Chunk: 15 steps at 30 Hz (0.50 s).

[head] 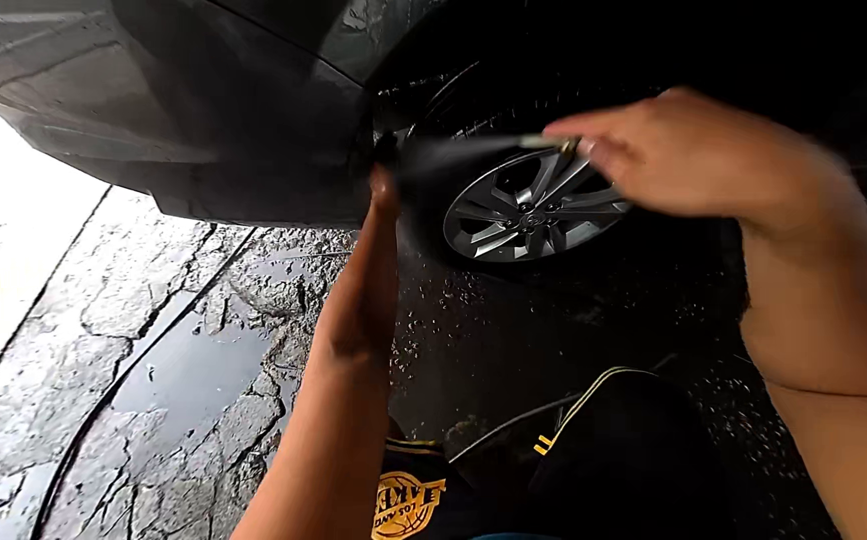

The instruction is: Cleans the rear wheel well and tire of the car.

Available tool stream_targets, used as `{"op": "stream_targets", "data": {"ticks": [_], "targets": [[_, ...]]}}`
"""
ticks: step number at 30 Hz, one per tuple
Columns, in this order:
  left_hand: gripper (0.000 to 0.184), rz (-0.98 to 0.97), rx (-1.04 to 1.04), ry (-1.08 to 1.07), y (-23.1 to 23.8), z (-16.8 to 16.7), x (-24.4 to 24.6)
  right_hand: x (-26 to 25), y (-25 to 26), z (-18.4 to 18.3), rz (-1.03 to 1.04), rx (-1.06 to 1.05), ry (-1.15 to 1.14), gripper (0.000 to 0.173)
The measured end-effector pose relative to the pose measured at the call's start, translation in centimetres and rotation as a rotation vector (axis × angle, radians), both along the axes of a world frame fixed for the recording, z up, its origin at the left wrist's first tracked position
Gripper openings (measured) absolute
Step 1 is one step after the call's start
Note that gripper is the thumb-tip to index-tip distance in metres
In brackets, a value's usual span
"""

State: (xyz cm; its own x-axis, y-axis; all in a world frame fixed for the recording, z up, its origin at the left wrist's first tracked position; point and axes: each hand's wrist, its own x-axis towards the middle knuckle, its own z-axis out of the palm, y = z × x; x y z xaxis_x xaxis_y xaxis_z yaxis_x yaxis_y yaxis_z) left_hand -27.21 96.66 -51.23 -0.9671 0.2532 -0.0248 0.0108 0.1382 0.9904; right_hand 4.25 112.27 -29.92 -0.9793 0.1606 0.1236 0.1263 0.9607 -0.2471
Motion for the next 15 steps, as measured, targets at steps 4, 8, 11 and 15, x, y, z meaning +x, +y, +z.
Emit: {"op": "stream_targets", "data": {"ticks": [4,8,11,15], "targets": [[0.043,-0.211,0.062,0.199,0.9,0.3,-0.9,0.7,0.1,0.6,-0.098,0.022,0.071,0.044],[0.041,-0.226,0.102,-0.196,-3.1,-5.7,0.9,0.3,-4.1,-2.8,-0.021,0.005,-0.116,0.040],[0.063,-0.191,0.393,-0.594,-3.6,-14.5,3.8,-1.2,-5.8,-6.2,0.006,0.018,-0.291,0.037],[0.062,-0.133,0.301,-0.764,-5.2,-15.4,6.6,-0.9,-7.9,-8.5,0.040,0.055,-0.395,0.035]]}}
